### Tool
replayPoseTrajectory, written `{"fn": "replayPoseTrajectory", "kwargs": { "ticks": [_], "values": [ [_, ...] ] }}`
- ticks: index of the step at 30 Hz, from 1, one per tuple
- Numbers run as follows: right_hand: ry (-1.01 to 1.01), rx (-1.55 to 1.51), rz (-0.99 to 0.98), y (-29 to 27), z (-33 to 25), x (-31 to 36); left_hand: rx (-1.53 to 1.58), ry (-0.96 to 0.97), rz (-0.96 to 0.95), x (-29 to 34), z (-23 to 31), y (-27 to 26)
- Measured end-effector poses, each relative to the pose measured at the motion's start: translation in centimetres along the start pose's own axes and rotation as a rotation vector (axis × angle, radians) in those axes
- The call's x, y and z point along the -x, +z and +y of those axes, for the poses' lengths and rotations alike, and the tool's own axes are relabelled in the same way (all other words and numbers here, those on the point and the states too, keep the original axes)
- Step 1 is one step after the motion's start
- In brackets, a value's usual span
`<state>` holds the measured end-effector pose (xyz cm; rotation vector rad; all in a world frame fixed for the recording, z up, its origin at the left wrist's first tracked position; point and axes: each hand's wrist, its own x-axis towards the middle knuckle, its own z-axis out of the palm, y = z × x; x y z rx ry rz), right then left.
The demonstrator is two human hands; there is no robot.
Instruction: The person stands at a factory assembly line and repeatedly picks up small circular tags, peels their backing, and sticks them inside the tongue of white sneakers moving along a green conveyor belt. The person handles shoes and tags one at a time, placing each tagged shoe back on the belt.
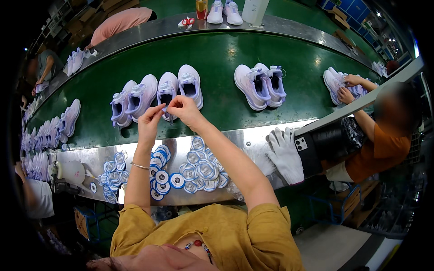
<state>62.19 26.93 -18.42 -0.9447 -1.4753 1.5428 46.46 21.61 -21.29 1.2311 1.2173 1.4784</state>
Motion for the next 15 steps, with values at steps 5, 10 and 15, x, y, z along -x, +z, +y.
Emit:
{"fn": "replayPoseTrajectory", "kwargs": {
  "ticks": [5,10,15],
  "values": [
    [0.115,-0.060,-0.027,0.5,-1.2,-0.1,0.016,-0.008,0.004,0.3,0.1,0.2],
    [0.138,-0.065,-0.067,0.5,-0.8,-0.5,-0.032,0.037,-0.015,0.2,0.1,0.0],
    [0.162,-0.086,-0.132,0.4,0.6,-0.9,0.030,0.012,-0.031,0.2,-0.4,-0.3]
  ]
}}
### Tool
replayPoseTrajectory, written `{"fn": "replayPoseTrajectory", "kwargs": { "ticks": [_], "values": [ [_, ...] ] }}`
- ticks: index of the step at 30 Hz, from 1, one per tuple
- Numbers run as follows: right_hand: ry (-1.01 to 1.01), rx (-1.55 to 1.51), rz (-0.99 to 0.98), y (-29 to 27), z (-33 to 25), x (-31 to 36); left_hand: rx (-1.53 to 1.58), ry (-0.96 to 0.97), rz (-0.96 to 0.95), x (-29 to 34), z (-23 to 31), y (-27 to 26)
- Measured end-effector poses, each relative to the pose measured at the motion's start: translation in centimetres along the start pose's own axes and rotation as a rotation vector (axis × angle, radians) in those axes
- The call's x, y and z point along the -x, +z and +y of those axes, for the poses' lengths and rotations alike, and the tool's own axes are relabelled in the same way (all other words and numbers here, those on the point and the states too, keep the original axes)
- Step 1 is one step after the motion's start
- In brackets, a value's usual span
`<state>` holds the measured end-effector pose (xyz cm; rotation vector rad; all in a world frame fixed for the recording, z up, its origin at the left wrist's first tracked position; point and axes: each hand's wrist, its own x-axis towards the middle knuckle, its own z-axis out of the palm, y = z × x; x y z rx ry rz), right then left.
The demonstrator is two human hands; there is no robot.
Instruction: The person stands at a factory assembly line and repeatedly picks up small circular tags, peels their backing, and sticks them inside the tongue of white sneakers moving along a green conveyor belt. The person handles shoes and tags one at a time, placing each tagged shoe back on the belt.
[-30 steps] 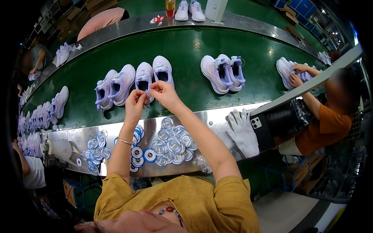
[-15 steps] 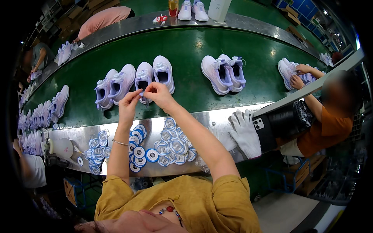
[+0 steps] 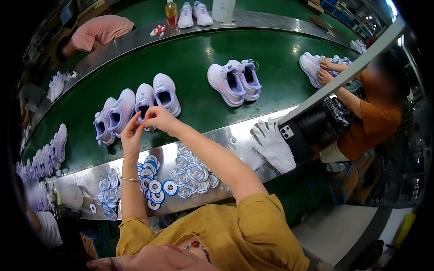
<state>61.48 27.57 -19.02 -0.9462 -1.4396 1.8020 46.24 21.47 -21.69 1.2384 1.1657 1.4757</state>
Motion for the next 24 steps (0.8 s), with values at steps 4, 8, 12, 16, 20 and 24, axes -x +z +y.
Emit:
{"fn": "replayPoseTrajectory", "kwargs": {
  "ticks": [4,8,12,16,20,24],
  "values": [
    [0.064,-0.002,-0.035,-0.5,0.1,-0.2,0.077,-0.025,-0.010,-0.1,0.1,0.1],
    [0.151,-0.017,-0.076,-0.1,-0.5,0.0,0.100,-0.062,-0.015,0.2,1.1,0.0],
    [0.000,0.098,-0.102,-1.3,-1.4,1.4,0.125,-0.133,-0.043,0.2,0.5,0.3],
    [-0.438,0.680,0.285,-5.2,-4.9,5.5,-0.197,0.102,0.122,0.8,0.9,-0.1],
    [-0.576,1.580,0.774,-14.9,-8.3,11.6,-0.256,0.207,0.192,0.4,1.8,1.4],
    [-0.317,1.747,0.694,-20.3,-3.9,13.7,-0.227,0.143,-0.035,-1.8,2.2,9.0]
  ]
}}
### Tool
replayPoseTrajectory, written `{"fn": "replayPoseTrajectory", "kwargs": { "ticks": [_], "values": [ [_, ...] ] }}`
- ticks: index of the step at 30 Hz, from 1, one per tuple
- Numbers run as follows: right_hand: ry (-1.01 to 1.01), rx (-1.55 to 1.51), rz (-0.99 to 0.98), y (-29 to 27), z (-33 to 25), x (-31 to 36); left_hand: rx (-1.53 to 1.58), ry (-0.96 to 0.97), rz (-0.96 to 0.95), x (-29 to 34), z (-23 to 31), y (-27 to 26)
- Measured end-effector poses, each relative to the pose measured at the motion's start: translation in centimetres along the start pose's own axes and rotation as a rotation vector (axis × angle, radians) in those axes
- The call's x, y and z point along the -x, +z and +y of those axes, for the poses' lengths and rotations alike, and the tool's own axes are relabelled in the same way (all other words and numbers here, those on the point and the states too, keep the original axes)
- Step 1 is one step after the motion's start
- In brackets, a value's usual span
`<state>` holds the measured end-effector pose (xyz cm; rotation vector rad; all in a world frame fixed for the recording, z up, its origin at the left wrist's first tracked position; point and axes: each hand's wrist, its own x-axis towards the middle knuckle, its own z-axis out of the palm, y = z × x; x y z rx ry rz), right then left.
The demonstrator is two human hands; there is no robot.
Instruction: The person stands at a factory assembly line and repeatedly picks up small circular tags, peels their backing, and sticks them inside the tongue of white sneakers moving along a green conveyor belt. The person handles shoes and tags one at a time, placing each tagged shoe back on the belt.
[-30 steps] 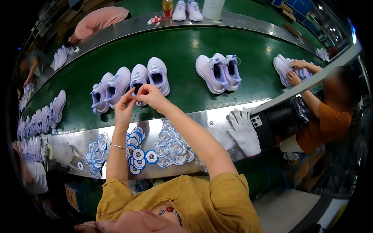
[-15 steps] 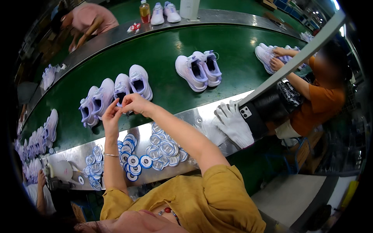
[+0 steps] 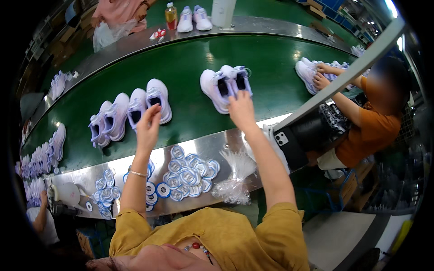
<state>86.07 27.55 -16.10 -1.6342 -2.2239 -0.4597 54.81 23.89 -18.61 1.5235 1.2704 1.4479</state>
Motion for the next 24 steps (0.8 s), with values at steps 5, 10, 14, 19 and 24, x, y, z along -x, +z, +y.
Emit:
{"fn": "replayPoseTrajectory", "kwargs": {
  "ticks": [5,10,14,19,24],
  "values": [
    [-0.057,-0.084,-0.097,-1.8,-5.4,1.6,-0.128,-0.027,-0.147,-3.2,-3.4,10.9],
    [0.399,-0.590,0.078,-0.6,-2.6,0.3,-0.158,-0.135,-0.188,-3.9,-3.7,16.5],
    [0.446,-0.735,0.061,2.2,-1.6,-0.6,-0.158,-0.168,-0.177,-4.2,-1.6,16.7],
    [0.423,-0.862,0.095,2.9,-0.9,-0.6,0.170,-0.102,-0.162,-4.6,-4.9,15.0],
    [0.276,-0.729,0.122,3.3,-0.8,0.0,-0.156,0.039,-0.174,-4.3,-1.8,15.0]
  ]
}}
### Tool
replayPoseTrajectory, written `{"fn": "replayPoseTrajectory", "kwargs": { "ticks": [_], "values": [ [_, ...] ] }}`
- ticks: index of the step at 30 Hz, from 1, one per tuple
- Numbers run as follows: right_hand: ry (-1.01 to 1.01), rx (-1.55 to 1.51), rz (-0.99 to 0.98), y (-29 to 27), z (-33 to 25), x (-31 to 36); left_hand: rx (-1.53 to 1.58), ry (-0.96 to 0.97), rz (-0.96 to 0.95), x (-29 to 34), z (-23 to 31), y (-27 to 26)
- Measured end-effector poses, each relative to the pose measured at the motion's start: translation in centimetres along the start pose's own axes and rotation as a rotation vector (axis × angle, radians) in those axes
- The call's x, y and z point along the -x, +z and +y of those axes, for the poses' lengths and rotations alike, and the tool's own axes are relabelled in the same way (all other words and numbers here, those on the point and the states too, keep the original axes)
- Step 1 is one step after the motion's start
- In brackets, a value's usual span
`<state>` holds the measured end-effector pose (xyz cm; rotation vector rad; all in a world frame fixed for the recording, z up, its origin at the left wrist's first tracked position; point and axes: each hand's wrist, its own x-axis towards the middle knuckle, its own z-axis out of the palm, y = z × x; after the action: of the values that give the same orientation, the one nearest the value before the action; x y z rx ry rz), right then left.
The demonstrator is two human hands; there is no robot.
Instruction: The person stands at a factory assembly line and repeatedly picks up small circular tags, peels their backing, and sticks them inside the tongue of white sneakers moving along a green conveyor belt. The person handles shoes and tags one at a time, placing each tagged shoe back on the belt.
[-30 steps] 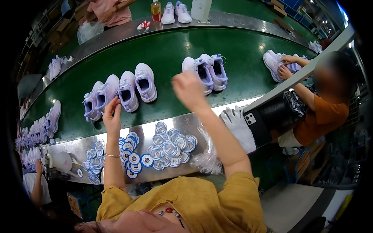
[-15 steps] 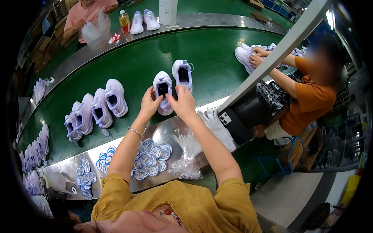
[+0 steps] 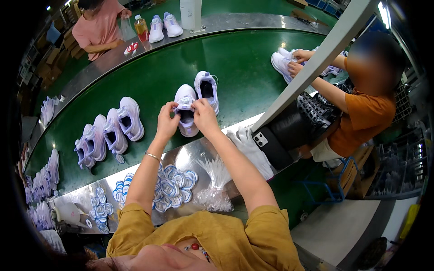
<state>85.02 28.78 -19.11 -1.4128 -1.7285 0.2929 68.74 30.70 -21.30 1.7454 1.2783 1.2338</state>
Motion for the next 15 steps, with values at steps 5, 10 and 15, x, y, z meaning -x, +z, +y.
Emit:
{"fn": "replayPoseTrajectory", "kwargs": {
  "ticks": [5,10,15],
  "values": [
    [-0.064,0.036,-0.020,0.1,-0.8,0.6,-0.296,0.492,0.194,-0.2,3.3,-0.1],
    [-0.224,0.246,0.023,-1.3,-3.2,0.1,-0.381,0.514,0.214,0.7,1.5,0.1],
    [-0.409,0.199,-0.049,-0.4,-3.5,-4.5,-0.454,0.567,0.249,1.5,1.6,0.2]
  ]
}}
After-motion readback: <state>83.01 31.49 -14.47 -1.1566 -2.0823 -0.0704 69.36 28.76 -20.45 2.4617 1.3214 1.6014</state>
